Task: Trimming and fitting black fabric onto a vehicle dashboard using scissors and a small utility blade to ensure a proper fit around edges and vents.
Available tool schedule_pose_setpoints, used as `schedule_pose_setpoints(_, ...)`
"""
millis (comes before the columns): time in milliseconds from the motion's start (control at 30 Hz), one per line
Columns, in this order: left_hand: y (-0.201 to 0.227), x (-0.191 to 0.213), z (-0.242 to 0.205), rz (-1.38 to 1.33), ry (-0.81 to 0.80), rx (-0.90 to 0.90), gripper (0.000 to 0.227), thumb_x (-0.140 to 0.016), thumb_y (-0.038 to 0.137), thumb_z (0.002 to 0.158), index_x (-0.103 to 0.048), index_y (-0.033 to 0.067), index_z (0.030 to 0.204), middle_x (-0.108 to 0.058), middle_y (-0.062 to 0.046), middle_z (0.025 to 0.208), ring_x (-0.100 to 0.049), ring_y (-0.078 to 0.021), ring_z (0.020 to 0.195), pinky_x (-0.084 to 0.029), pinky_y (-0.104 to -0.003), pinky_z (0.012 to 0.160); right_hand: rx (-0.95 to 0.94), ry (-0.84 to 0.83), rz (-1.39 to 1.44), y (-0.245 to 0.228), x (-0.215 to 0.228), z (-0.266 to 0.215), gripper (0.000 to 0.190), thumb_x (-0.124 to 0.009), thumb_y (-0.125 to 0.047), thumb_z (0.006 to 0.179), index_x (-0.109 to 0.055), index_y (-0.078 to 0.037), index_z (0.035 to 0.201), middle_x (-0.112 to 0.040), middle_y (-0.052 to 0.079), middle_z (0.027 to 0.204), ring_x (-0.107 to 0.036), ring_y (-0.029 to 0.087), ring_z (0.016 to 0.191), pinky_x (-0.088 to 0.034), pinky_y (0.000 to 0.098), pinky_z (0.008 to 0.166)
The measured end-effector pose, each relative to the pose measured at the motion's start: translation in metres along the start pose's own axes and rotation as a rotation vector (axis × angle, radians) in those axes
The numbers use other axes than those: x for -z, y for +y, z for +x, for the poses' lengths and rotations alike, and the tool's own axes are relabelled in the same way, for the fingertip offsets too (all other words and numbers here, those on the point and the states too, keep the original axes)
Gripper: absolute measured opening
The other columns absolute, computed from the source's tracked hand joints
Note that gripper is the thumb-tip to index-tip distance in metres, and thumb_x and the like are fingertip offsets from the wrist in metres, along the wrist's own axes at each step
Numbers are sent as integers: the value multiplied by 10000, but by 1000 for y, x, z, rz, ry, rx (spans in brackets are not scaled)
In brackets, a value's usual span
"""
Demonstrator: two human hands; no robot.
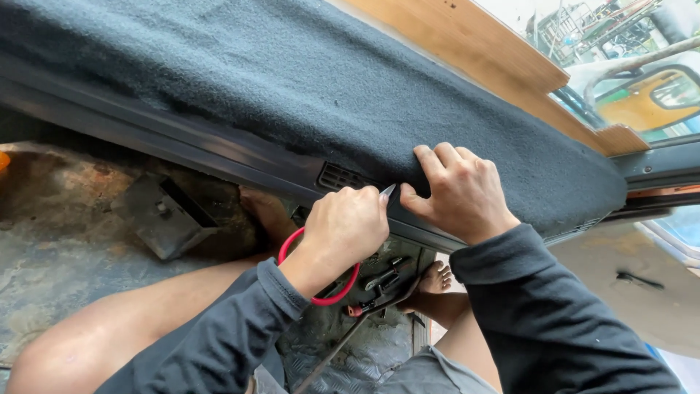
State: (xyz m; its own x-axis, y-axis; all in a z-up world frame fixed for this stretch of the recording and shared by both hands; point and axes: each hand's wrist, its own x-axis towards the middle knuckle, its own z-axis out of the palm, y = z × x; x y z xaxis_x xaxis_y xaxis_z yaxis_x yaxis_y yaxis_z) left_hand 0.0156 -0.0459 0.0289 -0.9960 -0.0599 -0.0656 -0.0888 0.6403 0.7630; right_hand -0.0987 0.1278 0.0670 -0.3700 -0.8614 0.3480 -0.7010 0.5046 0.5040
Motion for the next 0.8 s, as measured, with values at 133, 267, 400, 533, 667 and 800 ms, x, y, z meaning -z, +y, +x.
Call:
schedule_pose_setpoints(133,2,6,0,-1,-7,7,572,-321,326,1056,-729,-72,1003,-737,-299,783,-757,-533,814,-611,-612,706,0,6,-35,-1,-3,1,544,-694,-591,868,-761,-132,1152,-639,22,830,-693,214,728,-578,329,603)
schedule_pose_setpoints(267,3,5,3,-27,3,21,586,-329,349,1058,-735,-67,989,-736,-296,776,-757,-533,811,-611,-617,701,-4,1,-59,-3,-13,-5,569,-687,-561,816,-747,-123,1175,-603,19,841,-670,213,720,-572,340,579)
schedule_pose_setpoints(400,7,1,11,-134,-13,53,520,-360,295,1055,-716,-82,1015,-735,-317,802,-744,-562,828,-604,-637,710,36,67,-14,0,-18,-6,541,-713,-481,778,-744,-102,1162,-596,36,842,-652,231,714,-560,339,580)
schedule_pose_setpoints(533,2,-23,15,-160,117,9,516,-369,335,1069,-694,-61,1006,-726,-314,787,-745,-561,785,-613,-624,690,73,72,14,2,-14,-2,513,-714,-481,814,-761,-83,1134,-616,51,825,-658,233,702,-555,331,582)
schedule_pose_setpoints(667,-7,-24,21,-96,97,2,531,-363,387,1062,-677,-36,994,-724,-322,816,-731,-585,837,-596,-665,730,103,21,20,2,-5,2,540,-725,-466,797,-754,-60,1152,-639,70,840,-685,255,725,-572,365,596)
schedule_pose_setpoints(800,-9,-2,19,-54,-31,28,549,-380,389,1019,-731,-33,1005,-747,-320,883,-735,-566,914,-590,-657,792,67,-20,5,1,-3,0,559,-702,-509,836,-739,-65,1174,-643,67,846,-706,266,744,-581,378,604)
